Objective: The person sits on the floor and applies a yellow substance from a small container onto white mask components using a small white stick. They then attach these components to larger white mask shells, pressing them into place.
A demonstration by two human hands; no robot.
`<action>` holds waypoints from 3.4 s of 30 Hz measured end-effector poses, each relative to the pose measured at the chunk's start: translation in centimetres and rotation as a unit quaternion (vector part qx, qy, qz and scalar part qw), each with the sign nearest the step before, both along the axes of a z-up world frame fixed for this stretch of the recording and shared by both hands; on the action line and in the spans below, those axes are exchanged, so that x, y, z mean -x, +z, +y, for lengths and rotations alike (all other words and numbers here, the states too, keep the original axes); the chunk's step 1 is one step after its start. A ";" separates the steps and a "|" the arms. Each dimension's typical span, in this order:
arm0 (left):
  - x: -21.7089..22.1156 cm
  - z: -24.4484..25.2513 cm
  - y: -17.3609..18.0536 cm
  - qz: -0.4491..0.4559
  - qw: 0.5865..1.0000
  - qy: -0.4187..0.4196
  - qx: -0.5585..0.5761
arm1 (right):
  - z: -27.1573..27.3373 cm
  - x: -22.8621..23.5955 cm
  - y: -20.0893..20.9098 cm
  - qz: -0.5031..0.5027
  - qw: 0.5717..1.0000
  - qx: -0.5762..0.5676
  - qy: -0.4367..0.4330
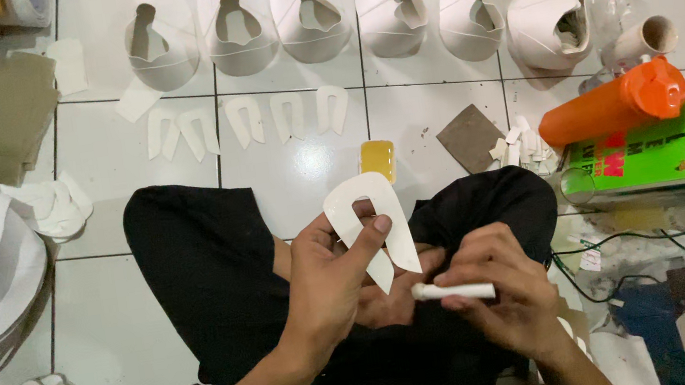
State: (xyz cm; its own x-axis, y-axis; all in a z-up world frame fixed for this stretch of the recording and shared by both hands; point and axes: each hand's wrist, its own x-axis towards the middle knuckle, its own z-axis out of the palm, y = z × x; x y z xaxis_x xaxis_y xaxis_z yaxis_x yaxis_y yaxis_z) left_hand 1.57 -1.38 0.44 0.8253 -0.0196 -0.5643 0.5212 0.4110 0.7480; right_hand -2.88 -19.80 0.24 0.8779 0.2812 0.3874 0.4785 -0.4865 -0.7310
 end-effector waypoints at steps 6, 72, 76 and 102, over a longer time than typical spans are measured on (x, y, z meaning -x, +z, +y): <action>0.2 -0.6 0.3 -0.019 1.000 -0.023 0.010 | -0.3 -0.7 0.2 -0.086 0.995 0.013 -0.040; -15.8 -3.2 -17.7 -0.151 0.859 -0.113 -0.476 | -10.8 -11.5 -29.7 0.236 0.675 -0.597 -0.363; -9.5 2.1 -22.5 -0.057 0.908 -0.073 -0.408 | -8.8 -12.6 -28.8 0.271 0.675 -0.593 -0.346; -7.1 1.9 -26.7 -0.004 0.981 -0.006 -0.192 | -12.9 -17.6 -29.4 0.318 0.780 -0.022 -0.538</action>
